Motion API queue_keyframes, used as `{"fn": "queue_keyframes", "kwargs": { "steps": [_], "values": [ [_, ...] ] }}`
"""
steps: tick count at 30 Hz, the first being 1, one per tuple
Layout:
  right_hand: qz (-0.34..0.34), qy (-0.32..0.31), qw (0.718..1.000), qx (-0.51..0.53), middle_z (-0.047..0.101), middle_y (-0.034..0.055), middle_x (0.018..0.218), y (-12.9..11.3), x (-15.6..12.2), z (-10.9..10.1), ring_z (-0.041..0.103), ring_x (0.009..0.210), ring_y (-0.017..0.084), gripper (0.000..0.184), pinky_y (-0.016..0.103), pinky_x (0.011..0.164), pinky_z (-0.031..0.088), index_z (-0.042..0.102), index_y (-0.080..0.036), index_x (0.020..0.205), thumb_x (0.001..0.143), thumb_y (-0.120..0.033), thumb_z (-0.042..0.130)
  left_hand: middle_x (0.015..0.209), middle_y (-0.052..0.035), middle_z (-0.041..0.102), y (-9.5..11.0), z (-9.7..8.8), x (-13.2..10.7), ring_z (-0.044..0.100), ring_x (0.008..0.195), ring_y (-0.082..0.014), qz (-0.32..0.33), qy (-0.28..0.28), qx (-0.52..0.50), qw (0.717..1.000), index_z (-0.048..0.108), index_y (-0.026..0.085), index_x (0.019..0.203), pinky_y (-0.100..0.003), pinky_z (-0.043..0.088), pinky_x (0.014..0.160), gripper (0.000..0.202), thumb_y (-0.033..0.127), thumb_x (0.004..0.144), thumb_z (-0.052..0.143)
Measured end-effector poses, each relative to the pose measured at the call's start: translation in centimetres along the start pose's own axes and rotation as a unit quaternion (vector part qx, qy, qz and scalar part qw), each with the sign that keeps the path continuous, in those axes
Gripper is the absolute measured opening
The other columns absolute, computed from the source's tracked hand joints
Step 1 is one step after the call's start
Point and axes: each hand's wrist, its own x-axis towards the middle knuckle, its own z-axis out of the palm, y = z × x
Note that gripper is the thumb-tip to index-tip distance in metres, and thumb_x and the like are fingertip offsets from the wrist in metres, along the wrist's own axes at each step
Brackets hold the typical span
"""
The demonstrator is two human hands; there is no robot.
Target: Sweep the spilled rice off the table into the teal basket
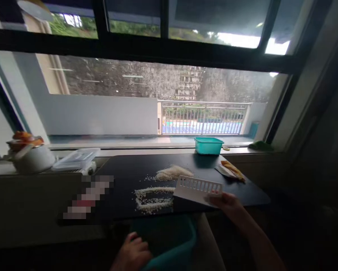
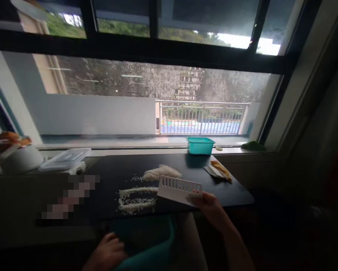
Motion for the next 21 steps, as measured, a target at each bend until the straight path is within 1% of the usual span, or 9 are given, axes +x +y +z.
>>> {"fn": "queue_keyframes", "kwargs": {
  "steps": [5, 9, 11, 15, 17, 19, 21],
  "values": [
    [0.024, -0.041, 0.999, 0.000, 0.075, 0.0067, 0.093, -1.0, -1.5, -0.6, 0.066, 0.089, 0.029, 0.031, 0.042, 0.086, 0.050, 0.074, -0.018, 0.090, 0.069, -0.043, 0.072, 0.069, 0.0046, 0.063, 0.2, -0.4, 0.2, 0.060, 0.074, -0.0160, -0.015, -0.004, -0.008, 1.000, 0.061, 0.023, 0.071, -0.034, 0.032, 0.086, 0.014, 0.032, 0.081, 0.061],
    [0.034, -0.087, 0.996, -0.009, 0.074, 0.0083, 0.099, -1.9, -2.7, -1.2, 0.065, 0.096, 0.031, 0.032, 0.045, 0.090, 0.049, 0.073, -0.019, 0.094, 0.072, -0.041, 0.071, 0.071, 0.0049, 0.064, 0.1, -0.6, 0.3, 0.061, 0.073, -0.0154, -0.006, -0.014, -0.013, 1.000, 0.062, 0.024, 0.073, -0.034, 0.032, 0.086, 0.013, 0.033, 0.081, 0.060],
    [0.034, -0.081, 0.996, -0.009, 0.073, 0.0086, 0.099, -2.0, -2.6, -1.3, 0.065, 0.097, 0.032, 0.033, 0.047, 0.091, 0.048, 0.073, -0.019, 0.095, 0.071, -0.042, 0.071, 0.072, 0.0048, 0.064, 0.1, -0.7, 0.4, 0.061, 0.074, -0.0152, -0.003, -0.017, -0.012, 1.000, 0.063, 0.024, 0.075, -0.034, 0.031, 0.087, 0.013, 0.034, 0.082, 0.060],
    [0.031, -0.020, 0.999, 0.005, 0.074, 0.0085, 0.096, -1.5, -1.4, -0.7, 0.066, 0.094, 0.032, 0.037, 0.049, 0.092, 0.048, 0.074, -0.018, 0.090, 0.066, -0.046, 0.074, 0.072, 0.0042, 0.064, 0.2, -0.7, 0.4, 0.061, 0.074, -0.0153, -0.014, -0.018, -0.006, 1.000, 0.063, 0.023, 0.073, -0.035, 0.032, 0.086, 0.016, 0.036, 0.082, 0.061],
    [0.025, -0.005, 1.000, 0.005, 0.075, 0.0082, 0.094, -1.2, -0.6, -0.3, 0.066, 0.093, 0.032, 0.038, 0.048, 0.092, 0.048, 0.075, -0.018, 0.088, 0.064, -0.047, 0.075, 0.072, 0.0039, 0.064, 0.2, -0.7, 0.4, 0.061, 0.074, -0.0153, -0.016, -0.027, -0.005, 1.000, 0.063, 0.022, 0.072, -0.034, 0.032, 0.085, 0.015, 0.035, 0.081, 0.062],
    [0.021, -0.004, 1.000, 0.005, 0.075, 0.0080, 0.092, -1.0, -0.1, 0.1, 0.066, 0.091, 0.032, 0.038, 0.047, 0.091, 0.049, 0.075, -0.018, 0.088, 0.063, -0.047, 0.076, 0.071, 0.0038, 0.065, 0.1, -0.8, 0.4, 0.061, 0.073, -0.0152, -0.014, -0.034, -0.005, 0.999, 0.063, 0.022, 0.070, -0.033, 0.033, 0.084, 0.014, 0.033, 0.080, 0.063],
    [0.022, -0.018, 1.000, 0.007, 0.075, 0.0077, 0.093, -1.1, -0.2, 0.3, 0.067, 0.091, 0.031, 0.037, 0.046, 0.090, 0.049, 0.075, -0.018, 0.089, 0.064, -0.046, 0.076, 0.070, 0.0036, 0.064, 0.1, -0.7, 0.4, 0.061, 0.072, -0.0152, -0.011, -0.034, -0.005, 0.999, 0.063, 0.022, 0.069, -0.033, 0.034, 0.083, 0.016, 0.033, 0.080, 0.062]
  ]
}}
